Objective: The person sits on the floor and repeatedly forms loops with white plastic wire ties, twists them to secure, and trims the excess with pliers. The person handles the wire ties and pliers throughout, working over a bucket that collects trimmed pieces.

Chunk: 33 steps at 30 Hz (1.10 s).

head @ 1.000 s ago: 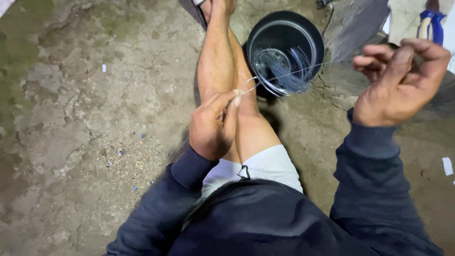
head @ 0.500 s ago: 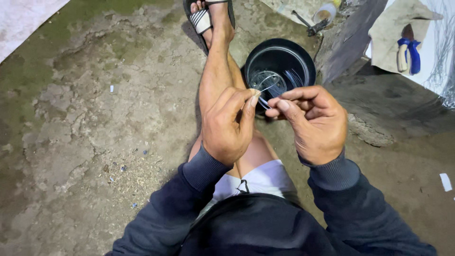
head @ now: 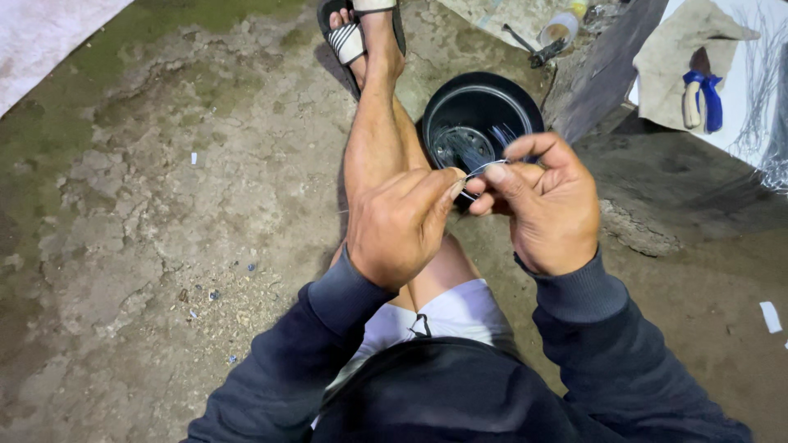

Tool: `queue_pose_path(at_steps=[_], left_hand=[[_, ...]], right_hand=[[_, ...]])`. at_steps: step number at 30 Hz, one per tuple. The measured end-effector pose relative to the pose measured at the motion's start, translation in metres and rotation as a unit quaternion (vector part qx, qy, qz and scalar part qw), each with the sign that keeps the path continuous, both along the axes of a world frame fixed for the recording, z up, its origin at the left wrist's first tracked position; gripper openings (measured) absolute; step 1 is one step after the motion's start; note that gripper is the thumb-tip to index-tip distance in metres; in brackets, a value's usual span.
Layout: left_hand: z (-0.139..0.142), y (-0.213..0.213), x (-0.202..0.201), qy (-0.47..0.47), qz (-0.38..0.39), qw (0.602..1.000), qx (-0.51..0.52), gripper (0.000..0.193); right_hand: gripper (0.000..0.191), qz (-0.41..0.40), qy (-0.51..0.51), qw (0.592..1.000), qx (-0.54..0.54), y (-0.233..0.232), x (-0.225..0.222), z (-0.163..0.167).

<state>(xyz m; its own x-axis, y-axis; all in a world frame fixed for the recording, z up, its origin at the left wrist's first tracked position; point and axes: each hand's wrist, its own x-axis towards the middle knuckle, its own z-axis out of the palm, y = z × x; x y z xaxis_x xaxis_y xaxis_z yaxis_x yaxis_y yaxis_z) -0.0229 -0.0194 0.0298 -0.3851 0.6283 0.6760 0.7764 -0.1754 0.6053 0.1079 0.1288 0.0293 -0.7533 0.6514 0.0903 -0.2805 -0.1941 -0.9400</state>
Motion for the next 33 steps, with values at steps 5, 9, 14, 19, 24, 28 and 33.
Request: queue_pose_path(at_steps=[5,9,14,19,24,28,33], left_hand=[[-0.008,0.002,-0.002,-0.298,-0.164,0.932,-0.126,0.017],[-0.013,0.006,-0.011,-0.38,-0.228,0.884,-0.149,0.019],[-0.022,0.002,-0.014,-0.251,-0.12,0.952,-0.131,0.017],[-0.038,-0.009,-0.014,0.064,0.074,0.992,-0.077,0.017],[-0.058,-0.019,-0.005,0.196,0.126,0.968,-0.096,0.037],[-0.071,-0.025,-0.003,0.25,0.154,0.948,-0.124,0.043],[-0.084,-0.025,0.005,0.234,0.155,0.952,-0.125,0.037]], right_hand=[[0.01,-0.011,-0.016,0.999,-0.03,0.003,0.004,-0.007],[0.009,-0.062,-0.052,0.992,0.096,0.009,0.004,-0.011],[0.01,-0.083,-0.079,0.99,0.085,0.008,-0.001,-0.027],[0.009,-0.095,-0.062,0.993,0.025,-0.002,-0.013,-0.054],[0.012,-0.107,-0.054,0.992,-0.023,-0.011,-0.021,-0.077],[0.014,-0.087,-0.063,0.992,-0.06,-0.018,-0.021,-0.087],[0.014,-0.072,-0.08,0.991,-0.073,-0.021,-0.018,-0.099]])
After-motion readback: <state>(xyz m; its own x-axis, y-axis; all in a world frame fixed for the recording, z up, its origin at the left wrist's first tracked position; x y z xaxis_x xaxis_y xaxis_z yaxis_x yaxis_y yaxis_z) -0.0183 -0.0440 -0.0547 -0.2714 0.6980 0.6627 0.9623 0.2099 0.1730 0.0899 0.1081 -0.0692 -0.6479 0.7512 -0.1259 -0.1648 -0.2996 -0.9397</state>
